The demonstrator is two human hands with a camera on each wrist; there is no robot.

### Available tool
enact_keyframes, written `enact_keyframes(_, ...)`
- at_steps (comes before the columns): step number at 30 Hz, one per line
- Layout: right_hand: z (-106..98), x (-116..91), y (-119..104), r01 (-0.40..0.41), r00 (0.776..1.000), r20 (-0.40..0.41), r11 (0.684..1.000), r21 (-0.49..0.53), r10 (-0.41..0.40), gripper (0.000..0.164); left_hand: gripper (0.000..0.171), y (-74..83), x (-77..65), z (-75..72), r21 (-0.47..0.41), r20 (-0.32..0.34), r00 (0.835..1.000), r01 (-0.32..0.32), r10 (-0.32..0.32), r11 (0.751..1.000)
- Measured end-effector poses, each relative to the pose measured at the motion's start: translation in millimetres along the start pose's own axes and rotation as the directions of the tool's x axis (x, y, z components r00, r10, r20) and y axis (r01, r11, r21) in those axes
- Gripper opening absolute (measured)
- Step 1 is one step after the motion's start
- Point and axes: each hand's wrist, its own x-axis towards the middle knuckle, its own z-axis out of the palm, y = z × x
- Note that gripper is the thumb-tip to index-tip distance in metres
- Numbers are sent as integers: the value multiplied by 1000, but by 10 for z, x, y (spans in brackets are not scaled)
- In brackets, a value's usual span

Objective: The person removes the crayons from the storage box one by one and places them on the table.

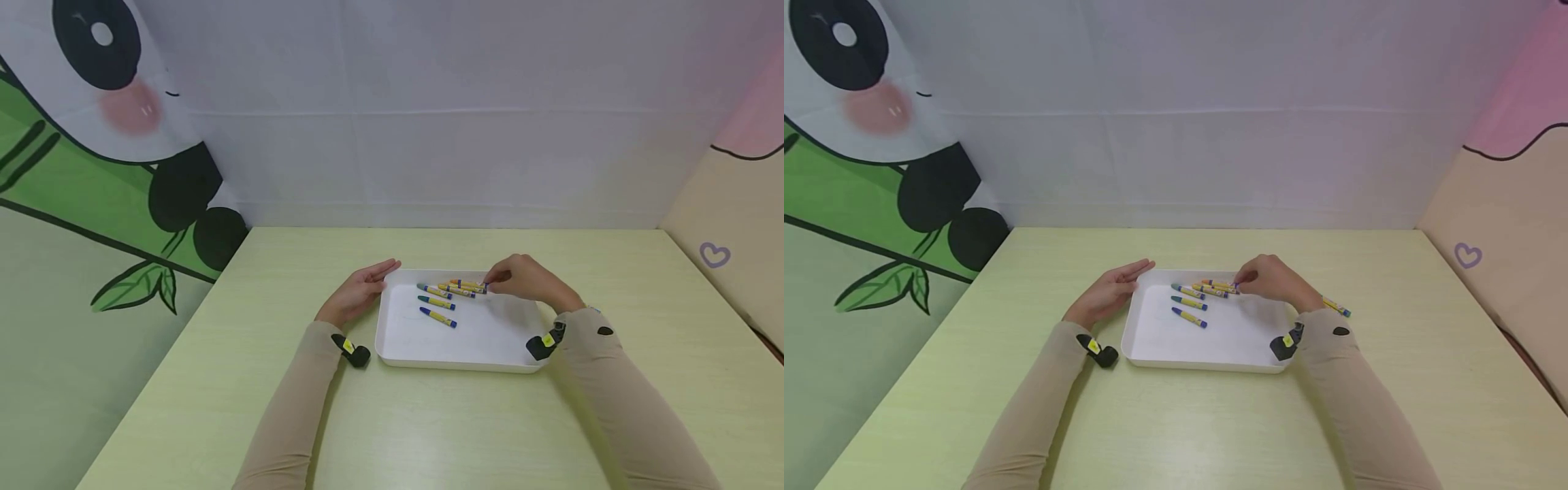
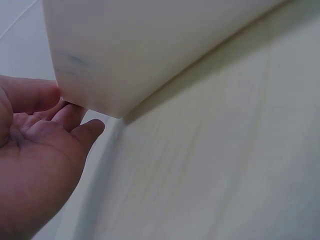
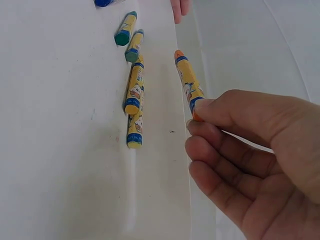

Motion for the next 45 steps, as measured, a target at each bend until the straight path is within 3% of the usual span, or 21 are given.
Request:
enact_keyframes(15, -38, -578, -89, -92, 992, -90, 996, -18, 90, 21, 58, 13, -199, 43, -4, 62, 998, 8, -8, 1000)
enact_keyframes(22, -166, -531, 153, -106, 990, -94, 994, -15, 104, 23, 58, -3, -86, 62, 4, 37, 999, 1, -1, 1000)
enact_keyframes(30, -313, -492, 442, -65, 990, -129, 998, -17, 62, 22, 57, -16, 36, 92, -6, 9, 1000, -4, 4, 1000)
enact_keyframes(45, -395, -667, 614, -130, 976, -181, 991, -38, 121, 27, 58, -29, 46, 78, -24, 29, 1000, -7, 8, 1000)
